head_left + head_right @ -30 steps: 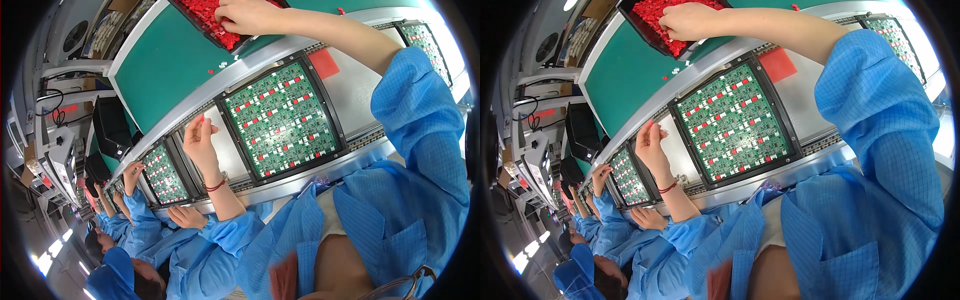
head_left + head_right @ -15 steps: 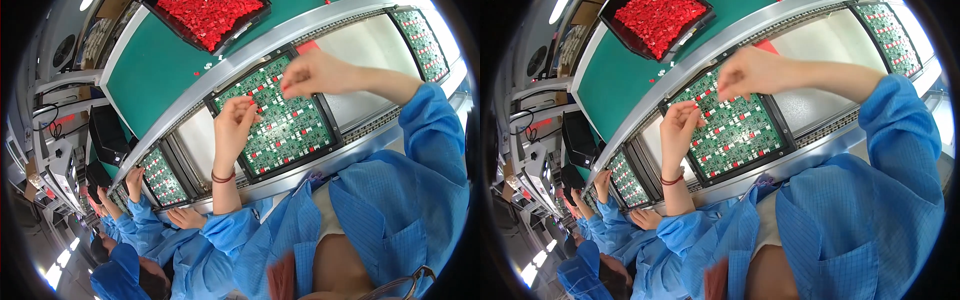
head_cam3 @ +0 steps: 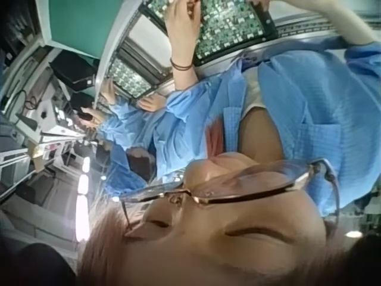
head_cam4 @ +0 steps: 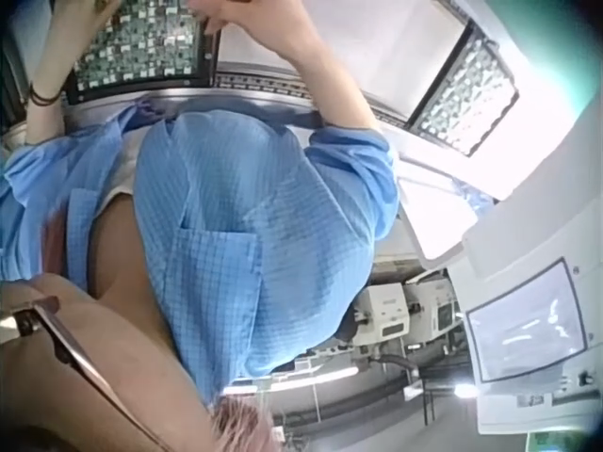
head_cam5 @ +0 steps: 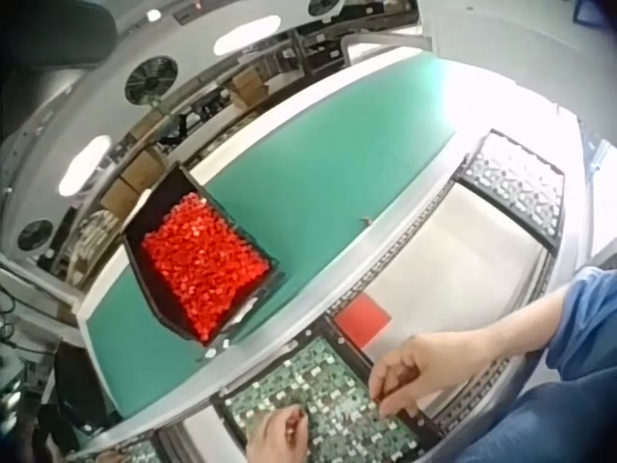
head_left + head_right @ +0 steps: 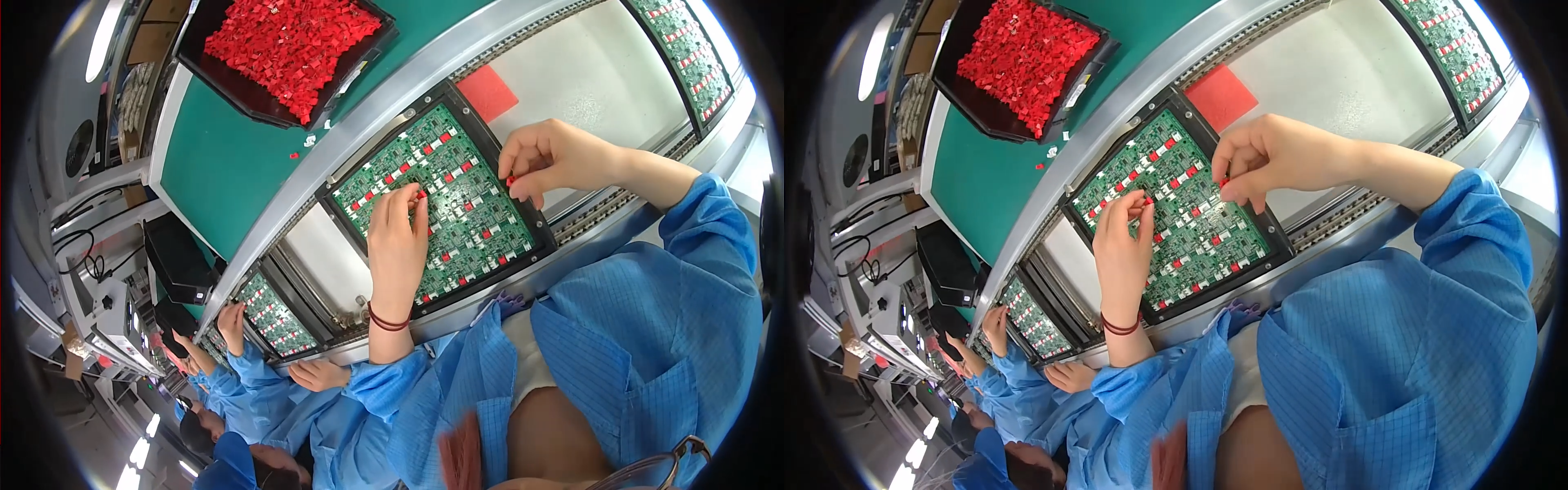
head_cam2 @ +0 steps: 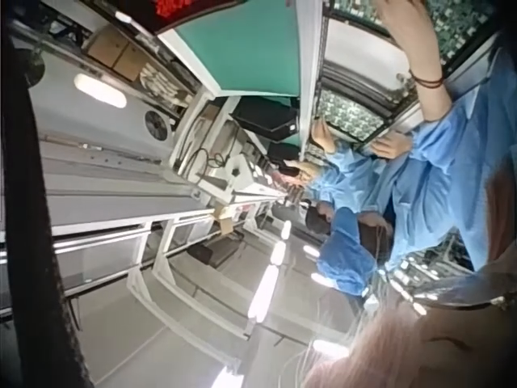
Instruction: The person assembles small electronic components onto a grid of circuit boards by hand, taking the components from a component bin and placing them onto an assembly tray.
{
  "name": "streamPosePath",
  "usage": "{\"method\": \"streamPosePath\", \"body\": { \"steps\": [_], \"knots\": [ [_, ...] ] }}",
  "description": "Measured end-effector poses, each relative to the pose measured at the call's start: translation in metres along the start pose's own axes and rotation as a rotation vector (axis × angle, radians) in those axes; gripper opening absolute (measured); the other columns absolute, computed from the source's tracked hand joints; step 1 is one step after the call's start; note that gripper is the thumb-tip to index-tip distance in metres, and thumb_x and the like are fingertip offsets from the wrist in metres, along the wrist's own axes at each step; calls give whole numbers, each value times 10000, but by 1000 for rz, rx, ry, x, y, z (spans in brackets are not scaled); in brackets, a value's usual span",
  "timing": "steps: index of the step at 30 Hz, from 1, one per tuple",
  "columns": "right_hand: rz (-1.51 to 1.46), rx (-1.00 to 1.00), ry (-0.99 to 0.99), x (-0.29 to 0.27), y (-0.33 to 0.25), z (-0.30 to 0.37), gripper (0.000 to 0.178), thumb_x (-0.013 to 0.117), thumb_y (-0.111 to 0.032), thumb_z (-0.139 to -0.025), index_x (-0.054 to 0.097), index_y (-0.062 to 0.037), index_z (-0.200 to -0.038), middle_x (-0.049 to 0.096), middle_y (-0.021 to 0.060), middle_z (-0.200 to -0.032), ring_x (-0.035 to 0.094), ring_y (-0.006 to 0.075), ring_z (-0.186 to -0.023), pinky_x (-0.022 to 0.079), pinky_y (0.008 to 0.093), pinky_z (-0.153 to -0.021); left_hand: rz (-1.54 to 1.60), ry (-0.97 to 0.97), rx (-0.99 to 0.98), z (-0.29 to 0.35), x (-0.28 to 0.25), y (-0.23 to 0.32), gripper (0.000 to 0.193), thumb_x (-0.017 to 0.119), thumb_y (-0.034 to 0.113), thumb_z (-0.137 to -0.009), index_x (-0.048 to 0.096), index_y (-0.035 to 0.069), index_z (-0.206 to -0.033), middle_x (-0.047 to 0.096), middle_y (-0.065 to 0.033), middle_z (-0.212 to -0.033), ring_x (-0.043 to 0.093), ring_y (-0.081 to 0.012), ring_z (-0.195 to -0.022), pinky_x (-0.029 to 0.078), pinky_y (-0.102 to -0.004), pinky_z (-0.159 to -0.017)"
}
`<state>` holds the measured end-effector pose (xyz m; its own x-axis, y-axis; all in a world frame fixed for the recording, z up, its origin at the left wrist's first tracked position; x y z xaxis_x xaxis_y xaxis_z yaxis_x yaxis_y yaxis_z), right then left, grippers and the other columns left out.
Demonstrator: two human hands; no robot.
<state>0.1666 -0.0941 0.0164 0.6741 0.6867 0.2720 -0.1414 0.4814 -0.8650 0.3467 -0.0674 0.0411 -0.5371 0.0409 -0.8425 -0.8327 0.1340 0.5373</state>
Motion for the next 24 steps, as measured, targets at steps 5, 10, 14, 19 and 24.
{"method": "streamPosePath", "body": {
  "steps": [5,10,14,19,24],
  "knots": [
    [12,38,22,-2,8,-4,138,638,-42,-807,556,20,-899,619,65,-715,599,104,-586,461,215,-562,-123,51,102,0,0,5,128,643,29,-774,594,27,-893,573,-103,-910,593,-200,-748,487,-295,-672],
    [106,32,31,1,7,-5,140,636,-49,-811,559,19,-904,617,57,-715,586,97,-576,455,213,-555,-101,36,119,0,3,5,123,644,55,-768,580,47,-873,552,-71,-896,568,-243,-799,467,-335,-684],
    [172,-8,42,1,6,-5,136,636,-61,-814,566,15,-903,617,50,-704,577,90,-574,444,208,-545,-145,45,135,1,2,8,111,642,86,-777,605,59,-878,564,-54,-874,576,-230,-767,470,-331,-674],
    [255,-3,39,3,7,-4,130,642,-73,-811,576,9,-889,621,43,-687,575,83,-581,438,209,-554,-206,74,156,2,2,9,101,649,103,-776,625,67,-868,580,-45,-856,578,-223,-750,471,-329,-670],
    [302,16,47,3,7,-4,133,651,-85,-805,584,-3,-884,626,39,-685,571,78,-577,441,215,-580,-178,72,166,0,1,7,95,656,118,-772,632,75,-853,589,-39,-845,576,-219,-755,467,-329,-669]
  ]
}}
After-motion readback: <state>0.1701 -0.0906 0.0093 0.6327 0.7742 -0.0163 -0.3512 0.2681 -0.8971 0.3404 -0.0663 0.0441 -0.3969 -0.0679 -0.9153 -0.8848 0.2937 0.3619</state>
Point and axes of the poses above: each hand's wrist, its own z-axis away from the middle knuckle, its own x-axis out of the palm, y = z × x, the point moved 8 cm from there along -z, towards the middle knuckle
